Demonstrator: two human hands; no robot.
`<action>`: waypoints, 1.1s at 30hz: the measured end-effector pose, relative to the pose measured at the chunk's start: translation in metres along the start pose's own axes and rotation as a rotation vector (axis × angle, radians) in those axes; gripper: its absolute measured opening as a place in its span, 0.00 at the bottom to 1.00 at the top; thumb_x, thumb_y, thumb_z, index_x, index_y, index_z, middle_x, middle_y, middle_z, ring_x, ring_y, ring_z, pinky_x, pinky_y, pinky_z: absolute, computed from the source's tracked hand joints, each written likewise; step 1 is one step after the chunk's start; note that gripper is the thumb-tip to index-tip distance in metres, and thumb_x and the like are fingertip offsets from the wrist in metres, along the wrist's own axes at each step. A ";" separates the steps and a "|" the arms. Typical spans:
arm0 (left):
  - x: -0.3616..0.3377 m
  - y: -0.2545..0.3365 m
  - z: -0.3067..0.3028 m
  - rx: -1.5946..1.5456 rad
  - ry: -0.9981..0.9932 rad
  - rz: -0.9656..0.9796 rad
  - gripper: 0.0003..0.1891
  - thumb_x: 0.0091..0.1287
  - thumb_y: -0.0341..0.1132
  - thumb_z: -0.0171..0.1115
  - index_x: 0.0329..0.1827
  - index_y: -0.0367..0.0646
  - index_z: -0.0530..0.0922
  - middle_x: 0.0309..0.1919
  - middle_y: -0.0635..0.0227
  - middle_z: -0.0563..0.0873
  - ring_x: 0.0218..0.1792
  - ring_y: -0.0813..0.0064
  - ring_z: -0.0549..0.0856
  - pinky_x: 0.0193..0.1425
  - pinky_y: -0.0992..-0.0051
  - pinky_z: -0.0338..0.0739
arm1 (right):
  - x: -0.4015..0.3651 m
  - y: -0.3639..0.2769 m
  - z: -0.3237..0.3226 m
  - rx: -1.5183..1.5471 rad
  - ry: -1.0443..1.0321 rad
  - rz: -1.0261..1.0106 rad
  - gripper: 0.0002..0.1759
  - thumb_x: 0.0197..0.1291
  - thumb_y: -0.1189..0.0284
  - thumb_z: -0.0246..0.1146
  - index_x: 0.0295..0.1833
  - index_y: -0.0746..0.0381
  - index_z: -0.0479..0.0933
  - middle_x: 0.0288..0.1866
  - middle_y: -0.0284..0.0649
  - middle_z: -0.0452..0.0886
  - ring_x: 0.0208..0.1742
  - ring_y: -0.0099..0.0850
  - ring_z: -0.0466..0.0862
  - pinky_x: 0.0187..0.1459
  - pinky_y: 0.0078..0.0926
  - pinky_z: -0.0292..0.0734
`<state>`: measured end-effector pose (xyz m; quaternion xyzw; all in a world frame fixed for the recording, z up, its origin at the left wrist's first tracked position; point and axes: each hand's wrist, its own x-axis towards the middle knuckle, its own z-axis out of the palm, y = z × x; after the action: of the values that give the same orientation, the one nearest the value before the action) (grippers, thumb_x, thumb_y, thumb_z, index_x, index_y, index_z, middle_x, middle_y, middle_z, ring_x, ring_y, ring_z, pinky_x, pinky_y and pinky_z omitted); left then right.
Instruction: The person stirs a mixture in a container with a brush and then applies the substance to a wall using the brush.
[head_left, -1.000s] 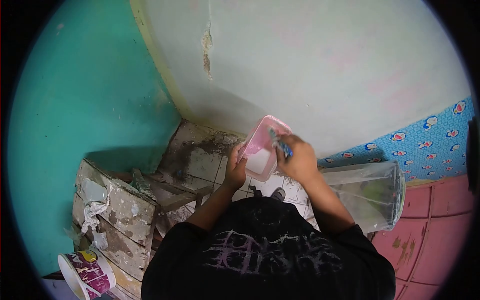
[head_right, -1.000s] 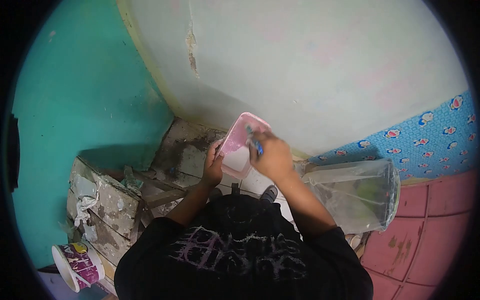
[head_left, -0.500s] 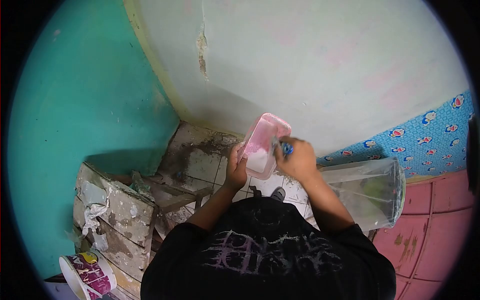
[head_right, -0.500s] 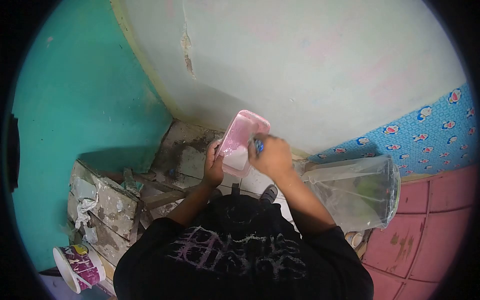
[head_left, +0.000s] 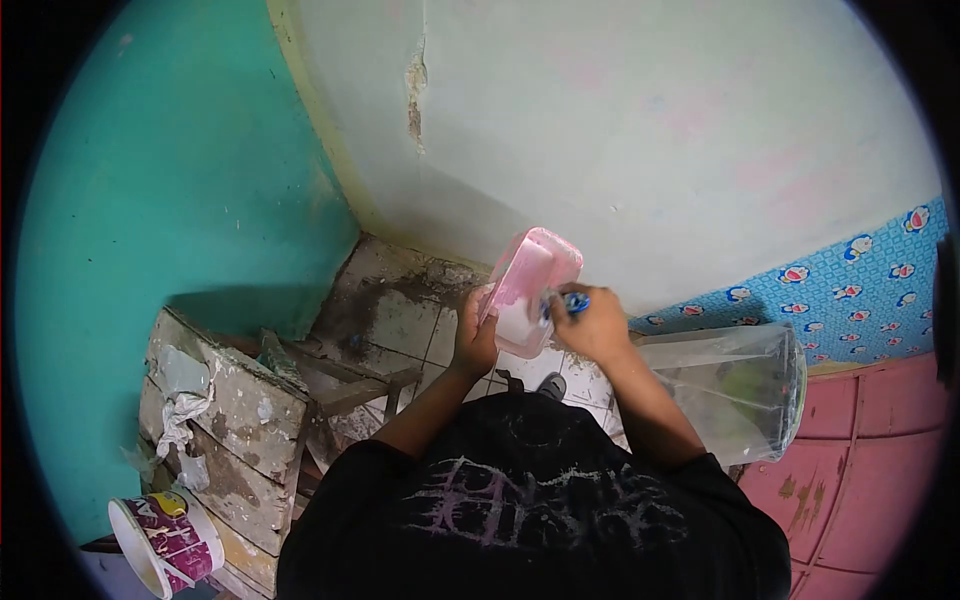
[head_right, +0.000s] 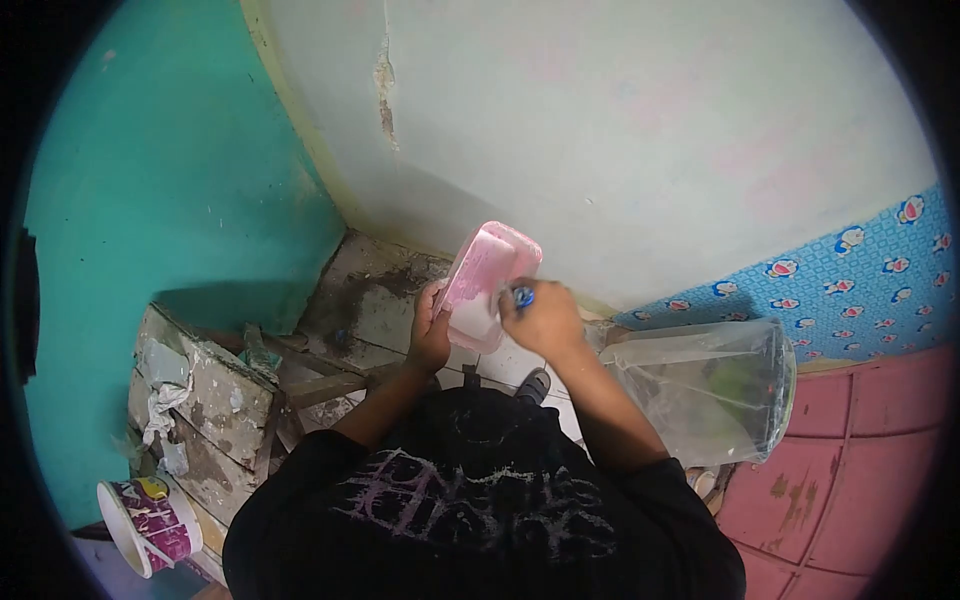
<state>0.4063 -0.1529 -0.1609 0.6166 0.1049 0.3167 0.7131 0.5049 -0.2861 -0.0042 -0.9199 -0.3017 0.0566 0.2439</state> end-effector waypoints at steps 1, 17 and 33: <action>0.001 0.004 0.001 -0.020 -0.009 0.004 0.18 0.69 0.25 0.48 0.63 0.35 0.68 0.58 0.56 0.70 0.60 0.63 0.71 0.68 0.66 0.63 | 0.006 0.002 -0.006 0.012 0.048 -0.017 0.15 0.55 0.64 0.64 0.41 0.64 0.84 0.31 0.57 0.83 0.36 0.54 0.84 0.40 0.42 0.81; 0.001 -0.006 0.000 0.112 -0.001 0.079 0.18 0.69 0.25 0.51 0.61 0.36 0.69 0.58 0.53 0.70 0.61 0.59 0.70 0.68 0.65 0.62 | 0.009 -0.002 -0.008 0.007 0.097 0.038 0.15 0.54 0.61 0.63 0.35 0.63 0.85 0.28 0.57 0.82 0.33 0.54 0.84 0.41 0.45 0.81; 0.008 -0.002 0.004 0.142 -0.058 0.119 0.18 0.70 0.25 0.48 0.63 0.36 0.66 0.58 0.56 0.70 0.62 0.66 0.70 0.69 0.67 0.62 | 0.009 -0.008 -0.016 -0.007 0.064 0.106 0.13 0.55 0.65 0.64 0.37 0.63 0.85 0.30 0.56 0.84 0.35 0.53 0.85 0.40 0.40 0.81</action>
<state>0.4152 -0.1519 -0.1603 0.6797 0.0695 0.3324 0.6502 0.5120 -0.2826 0.0141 -0.9368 -0.2450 0.0389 0.2469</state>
